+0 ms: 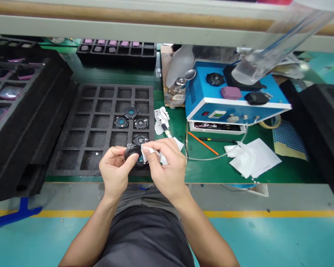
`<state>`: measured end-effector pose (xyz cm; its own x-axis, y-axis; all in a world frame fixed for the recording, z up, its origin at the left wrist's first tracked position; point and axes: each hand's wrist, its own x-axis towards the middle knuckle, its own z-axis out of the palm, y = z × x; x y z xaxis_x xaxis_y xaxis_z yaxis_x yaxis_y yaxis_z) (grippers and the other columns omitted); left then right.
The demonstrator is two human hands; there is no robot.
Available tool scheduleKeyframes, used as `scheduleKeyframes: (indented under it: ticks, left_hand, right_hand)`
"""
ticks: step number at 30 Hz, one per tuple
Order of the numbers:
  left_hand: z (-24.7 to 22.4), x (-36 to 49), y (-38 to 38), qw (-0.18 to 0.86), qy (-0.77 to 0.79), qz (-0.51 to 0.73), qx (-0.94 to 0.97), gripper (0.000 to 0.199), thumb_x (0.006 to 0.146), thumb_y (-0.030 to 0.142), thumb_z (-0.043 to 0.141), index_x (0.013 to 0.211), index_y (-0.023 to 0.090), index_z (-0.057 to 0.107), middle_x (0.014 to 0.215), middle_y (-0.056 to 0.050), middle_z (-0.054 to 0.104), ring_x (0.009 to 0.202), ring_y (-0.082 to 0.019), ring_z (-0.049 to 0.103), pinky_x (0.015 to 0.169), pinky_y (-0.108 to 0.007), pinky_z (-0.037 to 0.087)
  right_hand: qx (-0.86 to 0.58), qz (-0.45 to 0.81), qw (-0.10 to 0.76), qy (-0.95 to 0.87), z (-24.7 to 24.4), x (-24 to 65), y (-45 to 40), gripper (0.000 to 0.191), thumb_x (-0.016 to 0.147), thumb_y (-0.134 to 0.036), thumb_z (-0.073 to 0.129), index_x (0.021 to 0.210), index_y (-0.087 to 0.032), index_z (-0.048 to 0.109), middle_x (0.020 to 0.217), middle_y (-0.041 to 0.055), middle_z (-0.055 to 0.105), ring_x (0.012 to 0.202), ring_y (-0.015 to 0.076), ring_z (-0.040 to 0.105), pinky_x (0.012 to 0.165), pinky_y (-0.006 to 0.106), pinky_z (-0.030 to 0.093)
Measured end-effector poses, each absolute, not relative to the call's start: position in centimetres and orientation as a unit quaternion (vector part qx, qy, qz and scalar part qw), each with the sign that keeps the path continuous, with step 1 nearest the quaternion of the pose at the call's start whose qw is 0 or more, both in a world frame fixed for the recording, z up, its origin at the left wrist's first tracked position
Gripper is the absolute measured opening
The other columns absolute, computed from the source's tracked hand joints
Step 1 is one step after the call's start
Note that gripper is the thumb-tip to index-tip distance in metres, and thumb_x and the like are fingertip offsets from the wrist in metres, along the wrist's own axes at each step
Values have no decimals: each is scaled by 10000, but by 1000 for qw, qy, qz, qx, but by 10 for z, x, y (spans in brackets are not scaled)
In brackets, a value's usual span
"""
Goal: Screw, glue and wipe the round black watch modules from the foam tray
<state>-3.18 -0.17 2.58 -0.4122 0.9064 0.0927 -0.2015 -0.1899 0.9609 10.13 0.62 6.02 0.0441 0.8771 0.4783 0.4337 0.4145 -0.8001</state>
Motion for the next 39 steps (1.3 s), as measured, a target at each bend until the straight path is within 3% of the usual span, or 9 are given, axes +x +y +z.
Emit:
scheduleKeyframes:
  ticks: [8,12,17,23,25,30,39]
  left_hand:
    - [24,-25,-3,360,446,716,397,214,746,136,851,780,180,645,816,-4,689,804,-134,738,753,-244,604]
    - [23,-23,-3,339,472,714,392,209,740,153,859,782,176,656,803,-3,683,778,-132,731,722,-238,605]
    - [26,-26,-1,384,500,681,373,252,682,193,894,782,168,664,757,6,688,692,-115,695,654,-218,589]
    - [28,-34,1,461,499,651,340,291,620,172,906,766,167,654,711,19,702,629,-107,676,604,-210,553]
    - [29,-37,2,496,485,652,305,306,605,181,908,770,170,650,704,25,704,622,-100,669,600,-203,541]
    - [30,-39,4,525,468,655,276,307,597,177,913,767,167,658,720,20,719,641,-94,662,626,-203,538]
    - [24,-37,2,491,489,658,295,281,632,148,902,778,166,662,729,24,706,662,-89,665,656,-198,530]
  right_hand:
    - [-524,282,482,-643,69,81,12,82,882,-178,655,882,-212,730,783,-2,747,681,139,623,653,298,508]
    - [-514,315,479,-638,61,79,10,84,887,-176,647,859,-205,721,796,7,756,690,142,648,646,293,519]
    - [-457,184,484,-723,51,85,11,133,934,-146,632,934,-234,732,882,34,763,841,187,655,773,366,529]
    - [-429,57,382,-817,38,118,34,219,960,-132,585,938,-261,761,871,39,762,846,213,579,760,394,465]
    - [-456,51,367,-809,39,130,38,227,962,-132,575,928,-257,762,848,38,758,834,217,585,753,403,455]
    - [-446,59,454,-769,59,128,29,193,938,-131,622,985,-274,742,883,25,762,845,210,648,766,408,497]
    - [-456,68,405,-789,48,90,21,215,963,-125,569,982,-232,754,867,58,757,838,220,593,739,401,490]
